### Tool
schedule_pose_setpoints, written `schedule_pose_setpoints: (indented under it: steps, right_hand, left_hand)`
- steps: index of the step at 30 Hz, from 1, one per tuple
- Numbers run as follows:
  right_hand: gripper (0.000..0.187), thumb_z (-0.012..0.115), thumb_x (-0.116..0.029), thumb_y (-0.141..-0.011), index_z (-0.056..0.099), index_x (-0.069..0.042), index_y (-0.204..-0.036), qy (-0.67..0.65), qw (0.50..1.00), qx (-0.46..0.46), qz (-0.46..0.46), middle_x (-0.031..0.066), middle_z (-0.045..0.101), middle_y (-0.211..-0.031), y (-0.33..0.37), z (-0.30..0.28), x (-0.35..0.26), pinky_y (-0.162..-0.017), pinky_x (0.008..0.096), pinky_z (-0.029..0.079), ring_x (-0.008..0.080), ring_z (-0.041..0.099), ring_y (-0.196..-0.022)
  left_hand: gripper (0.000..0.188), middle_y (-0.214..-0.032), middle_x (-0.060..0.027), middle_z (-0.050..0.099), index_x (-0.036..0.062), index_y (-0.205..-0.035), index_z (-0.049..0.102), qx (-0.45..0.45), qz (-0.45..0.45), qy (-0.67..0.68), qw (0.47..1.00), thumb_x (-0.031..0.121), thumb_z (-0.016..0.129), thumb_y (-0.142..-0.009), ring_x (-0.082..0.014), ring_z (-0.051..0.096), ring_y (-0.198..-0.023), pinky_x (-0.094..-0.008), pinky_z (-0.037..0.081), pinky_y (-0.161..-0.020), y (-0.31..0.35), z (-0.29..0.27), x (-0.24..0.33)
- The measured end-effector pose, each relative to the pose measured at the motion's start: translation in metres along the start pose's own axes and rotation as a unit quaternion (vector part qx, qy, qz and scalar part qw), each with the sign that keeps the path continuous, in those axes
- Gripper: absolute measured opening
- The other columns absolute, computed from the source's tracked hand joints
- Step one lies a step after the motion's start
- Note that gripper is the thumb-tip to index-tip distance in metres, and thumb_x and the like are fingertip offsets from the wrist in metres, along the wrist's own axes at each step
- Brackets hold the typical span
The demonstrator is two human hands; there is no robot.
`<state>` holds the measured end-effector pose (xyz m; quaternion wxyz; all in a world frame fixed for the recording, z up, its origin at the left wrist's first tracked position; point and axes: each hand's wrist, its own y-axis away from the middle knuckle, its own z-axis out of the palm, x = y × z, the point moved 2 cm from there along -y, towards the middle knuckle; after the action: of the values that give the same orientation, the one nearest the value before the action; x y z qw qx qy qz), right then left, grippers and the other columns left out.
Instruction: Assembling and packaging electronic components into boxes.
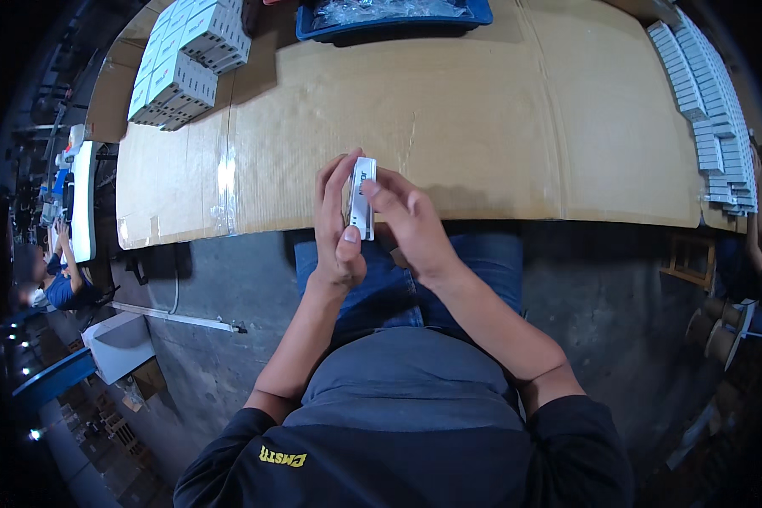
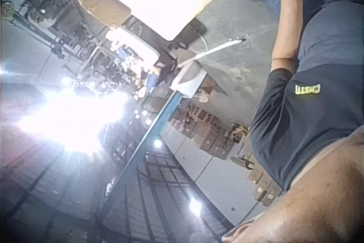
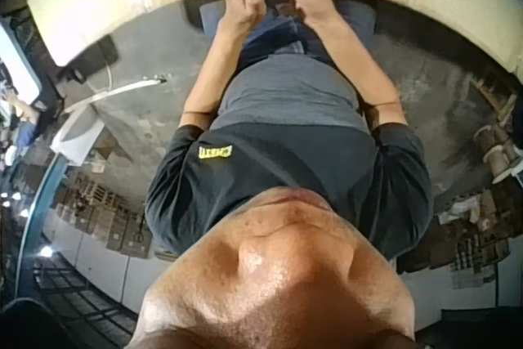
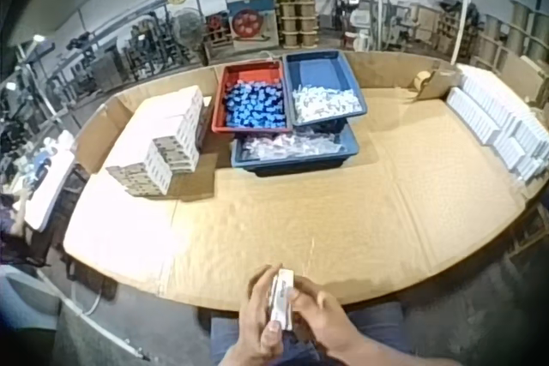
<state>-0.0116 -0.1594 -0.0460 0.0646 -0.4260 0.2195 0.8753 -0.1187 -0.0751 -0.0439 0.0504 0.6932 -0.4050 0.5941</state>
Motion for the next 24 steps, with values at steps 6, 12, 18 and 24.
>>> schedule_pose_setpoints:
  steps: [6, 12, 18, 24]
  right_hand:
    - [0.052, 0.064, -0.040, -0.106, 0.056, -0.003, -0.142, 0.042, 0.997, 0.056, -0.035, 0.0046, 0.063, -0.124, 0.003, 0.014, 0.022, -0.099, 0.0291, 0.046, 0.0112, 0.057, -0.115]
    - [0.052, 0.057, -0.042, -0.109, 0.052, -0.004, -0.144, -0.057, 0.995, 0.062, -0.062, 0.0037, 0.063, -0.122, 0.006, 0.024, 0.012, -0.097, 0.0280, 0.047, 0.0117, 0.058, -0.114]
    - [0.054, 0.053, -0.041, -0.111, 0.052, -0.002, -0.149, -0.041, 0.997, 0.040, -0.057, 0.0025, 0.064, -0.122, 0.007, 0.027, 0.018, -0.097, 0.0260, 0.046, 0.0093, 0.057, -0.112]
    - [0.056, 0.054, -0.040, -0.111, 0.052, -0.003, -0.152, -0.036, 0.997, 0.053, -0.045, 0.0013, 0.063, -0.125, 0.008, 0.024, 0.026, -0.097, 0.0250, 0.045, 0.0070, 0.056, -0.111]
  left_hand:
    - [0.103, -0.135, -0.0261, 0.056, -0.0068, -0.141, 0.050, 0.046, 0.042, -0.025, 0.998, 0.083, 0.045, -0.091, -0.0415, 0.054, -0.126, -0.0503, 0.043, -0.108, 0.008, 0.012, -0.016]
    - [0.115, -0.136, -0.0274, 0.054, -0.0092, -0.142, 0.048, 0.058, 0.083, -0.093, 0.991, 0.091, 0.036, -0.088, -0.0432, 0.051, -0.126, -0.0522, 0.046, -0.103, 0.010, 0.017, -0.018]
    - [0.119, -0.136, -0.0261, 0.057, -0.0099, -0.139, 0.052, 0.088, 0.054, -0.093, 0.990, 0.095, 0.027, -0.087, -0.0416, 0.053, -0.125, -0.0507, 0.046, -0.103, 0.011, 0.011, -0.019]
    - [0.122, -0.133, -0.0255, 0.060, -0.0105, -0.136, 0.053, 0.090, 0.061, -0.125, 0.986, 0.097, 0.029, -0.084, -0.0395, 0.056, -0.125, -0.0491, 0.046, -0.104, 0.007, 0.010, -0.017]
